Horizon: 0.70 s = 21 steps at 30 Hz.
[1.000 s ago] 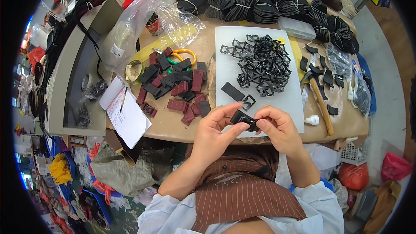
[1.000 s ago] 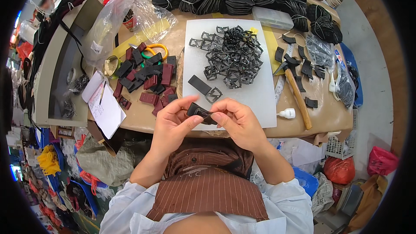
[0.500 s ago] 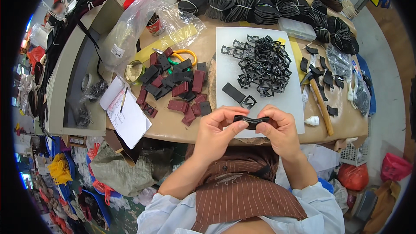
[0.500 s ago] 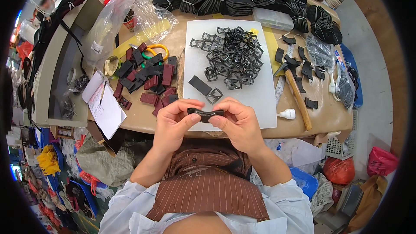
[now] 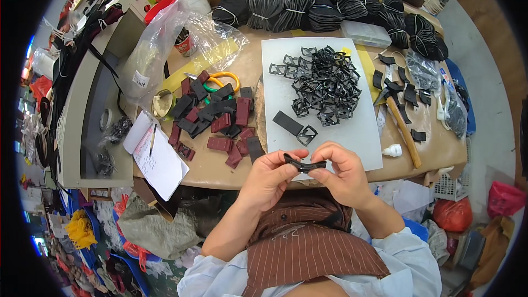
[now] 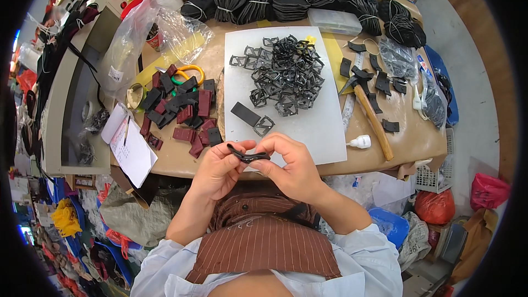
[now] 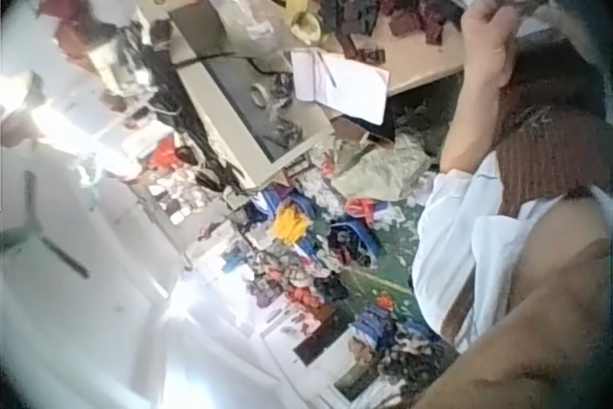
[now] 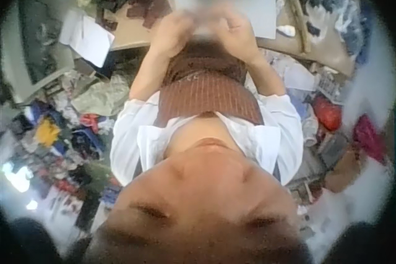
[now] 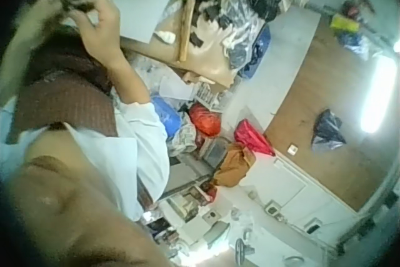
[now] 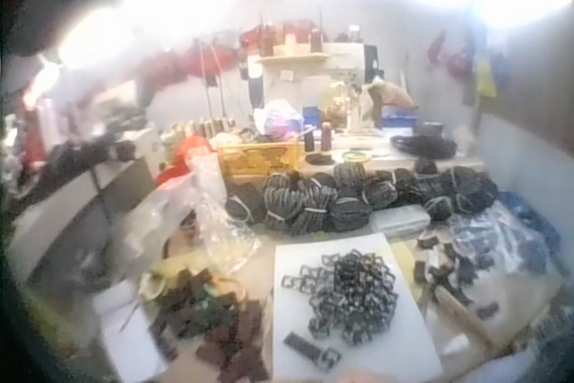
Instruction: The person assembles small black metal buckles onto rectangular maroon and black leather-like straps. They pick up a strap, thread it through the buckle, and fold it to secure the fit, repeating this process for multiple units on a cluttered workbench.
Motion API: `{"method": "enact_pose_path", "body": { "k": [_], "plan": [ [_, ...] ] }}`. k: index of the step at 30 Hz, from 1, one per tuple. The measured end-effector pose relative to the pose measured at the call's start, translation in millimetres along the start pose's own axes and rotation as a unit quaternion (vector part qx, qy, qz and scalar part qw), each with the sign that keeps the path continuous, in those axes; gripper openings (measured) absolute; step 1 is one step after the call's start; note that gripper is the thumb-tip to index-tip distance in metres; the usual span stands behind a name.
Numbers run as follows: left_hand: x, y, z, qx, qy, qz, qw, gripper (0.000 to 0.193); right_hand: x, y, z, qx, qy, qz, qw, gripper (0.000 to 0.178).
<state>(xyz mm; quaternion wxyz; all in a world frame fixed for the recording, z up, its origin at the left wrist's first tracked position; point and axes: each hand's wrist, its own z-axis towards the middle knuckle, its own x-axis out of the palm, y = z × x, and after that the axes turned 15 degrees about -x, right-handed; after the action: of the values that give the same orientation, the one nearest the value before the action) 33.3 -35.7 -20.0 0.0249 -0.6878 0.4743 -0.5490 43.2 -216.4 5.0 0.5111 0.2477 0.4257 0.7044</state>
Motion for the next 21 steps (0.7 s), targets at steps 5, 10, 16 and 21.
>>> {"method": "enact_pose_path", "body": {
  "k": [5, 10, 16, 21],
  "plan": [
    [15.5, 8.7, 10.5, 0.085, 0.005, 0.053, 0.995, 0.016, 4.7, -11.6, -16.4, 0.178, -0.155, 0.294, 0.926, 0.012],
    [5.0, 0.1, 28.0, 0.278, -0.082, 0.595, 0.750, 0.029, -42.8, -9.5, -18.7, 0.019, -0.005, -0.143, 0.989, 0.014],
    [3.1, -37.1, 41.0, 0.287, -0.149, 0.734, 0.597, 0.046, -137.6, -11.5, -19.8, 0.055, -0.191, -0.537, 0.820, 0.023],
    [21.2, -1.8, 51.0, 0.255, -0.388, 0.733, 0.497, 0.037, -104.1, -5.2, -17.4, 0.060, -0.158, -0.431, 0.886, 0.028]
  ]
}}
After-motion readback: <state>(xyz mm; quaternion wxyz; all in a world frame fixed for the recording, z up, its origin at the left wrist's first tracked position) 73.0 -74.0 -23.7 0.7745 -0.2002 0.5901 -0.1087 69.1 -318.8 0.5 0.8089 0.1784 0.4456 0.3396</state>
